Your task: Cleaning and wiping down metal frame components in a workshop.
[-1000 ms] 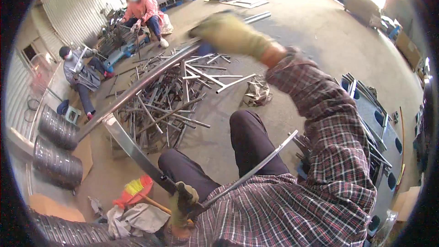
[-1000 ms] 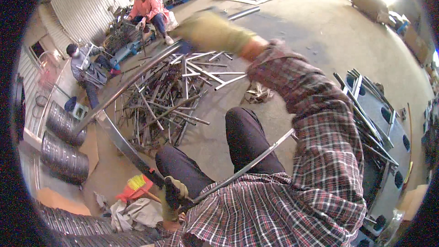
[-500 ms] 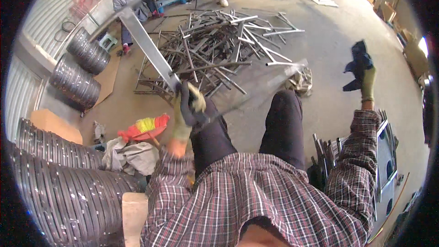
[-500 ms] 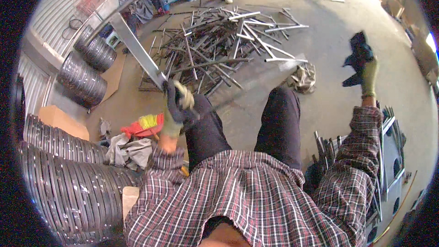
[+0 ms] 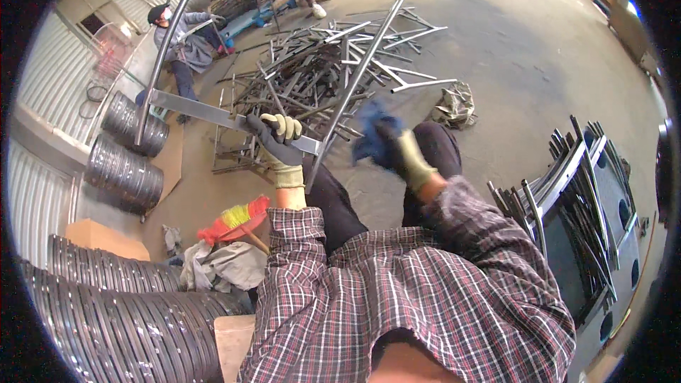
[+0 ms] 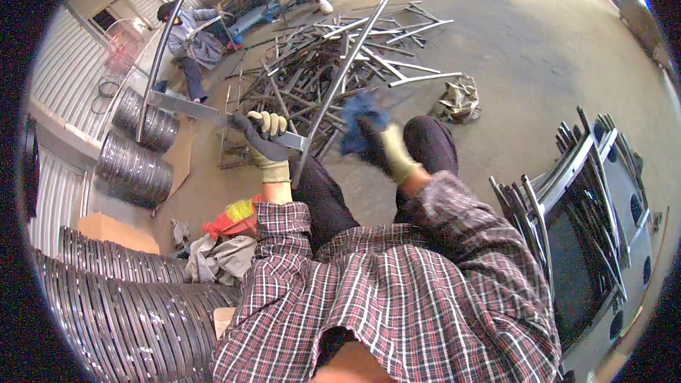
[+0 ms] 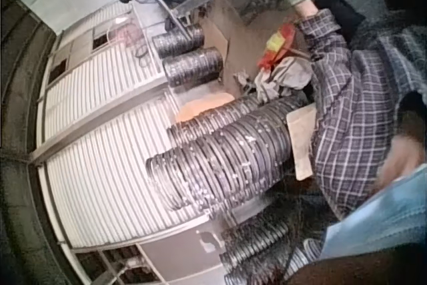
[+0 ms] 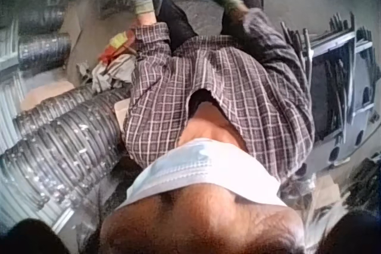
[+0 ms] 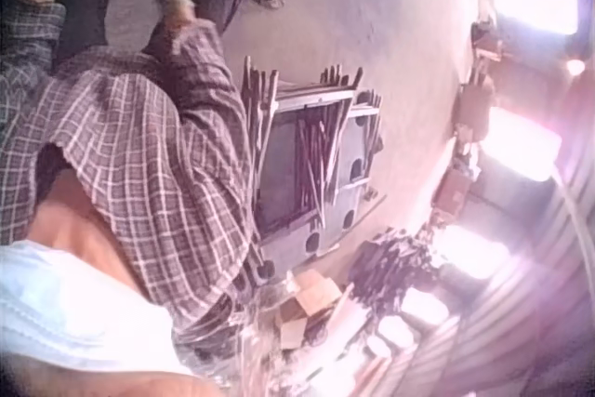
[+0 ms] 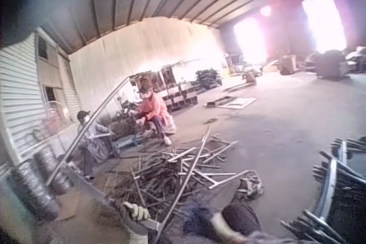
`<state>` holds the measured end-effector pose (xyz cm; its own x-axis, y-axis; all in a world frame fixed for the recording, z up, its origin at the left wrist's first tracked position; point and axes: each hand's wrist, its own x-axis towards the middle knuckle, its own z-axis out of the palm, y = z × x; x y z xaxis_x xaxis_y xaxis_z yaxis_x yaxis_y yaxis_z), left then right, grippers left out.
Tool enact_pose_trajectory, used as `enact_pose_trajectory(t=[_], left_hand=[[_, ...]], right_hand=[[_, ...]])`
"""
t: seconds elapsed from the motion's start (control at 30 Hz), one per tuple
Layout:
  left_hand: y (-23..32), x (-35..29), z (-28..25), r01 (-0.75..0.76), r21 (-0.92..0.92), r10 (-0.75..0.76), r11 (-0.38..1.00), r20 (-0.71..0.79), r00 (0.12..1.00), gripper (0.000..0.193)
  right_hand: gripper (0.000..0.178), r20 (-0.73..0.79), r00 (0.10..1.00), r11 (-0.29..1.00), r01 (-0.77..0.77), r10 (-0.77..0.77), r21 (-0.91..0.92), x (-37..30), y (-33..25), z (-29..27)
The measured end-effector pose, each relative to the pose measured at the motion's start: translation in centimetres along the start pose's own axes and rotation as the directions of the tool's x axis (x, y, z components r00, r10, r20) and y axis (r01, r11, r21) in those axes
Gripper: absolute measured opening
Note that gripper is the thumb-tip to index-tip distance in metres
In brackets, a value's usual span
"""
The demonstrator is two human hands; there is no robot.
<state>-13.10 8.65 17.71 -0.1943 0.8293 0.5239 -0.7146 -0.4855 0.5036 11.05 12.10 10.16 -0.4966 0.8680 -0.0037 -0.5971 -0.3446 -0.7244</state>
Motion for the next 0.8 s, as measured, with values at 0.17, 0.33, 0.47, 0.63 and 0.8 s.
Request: enact_pose_trajectory(t=[0.17, 0.33, 0.47, 0.63, 0.8], left_hand=[[-2.2, -1.2, -0.5, 0.081, -0.132, -0.07, 0.988, 0.087, 0.994, 0.053], [-2.2, -2.1, 0.5, 0.135, -0.066, -0.133, 0.989, 0.023, 0.991, 0.05], [1.9, -2.3, 0.4, 0.206, 0.026, -0.207, 0.978, 0.062, 0.976, 0.043], [8.6, 1.4, -2.1, 0.363, 0.246, -0.301, 0.899, -0.256, 0.919, 0.034], [15.0, 7.0, 0.8, 0.37, 0.642, -0.313, 0.671, -0.207, 0.927, 0.044]], right_hand=[[0.028, -0.101, 0.991, 0.994, 0.074, -0.082, -0.08, 0.0, 2.7, 7.0], [0.026, -0.077, 0.988, 0.991, 0.136, -0.135, 0.003, 2.8, -2.4, 2.1], [0.024, 0.018, 0.885, 0.833, 0.444, -0.464, -0.331, 5.8, -11.6, -6.0], [0.016, 0.171, 0.827, 0.616, 0.521, -0.535, -0.591, 9.7, -18.4, -21.9], [0.02, -0.029, 0.534, 0.204, 0.271, -0.845, -0.941, 6.9, -20.5, -25.5]])
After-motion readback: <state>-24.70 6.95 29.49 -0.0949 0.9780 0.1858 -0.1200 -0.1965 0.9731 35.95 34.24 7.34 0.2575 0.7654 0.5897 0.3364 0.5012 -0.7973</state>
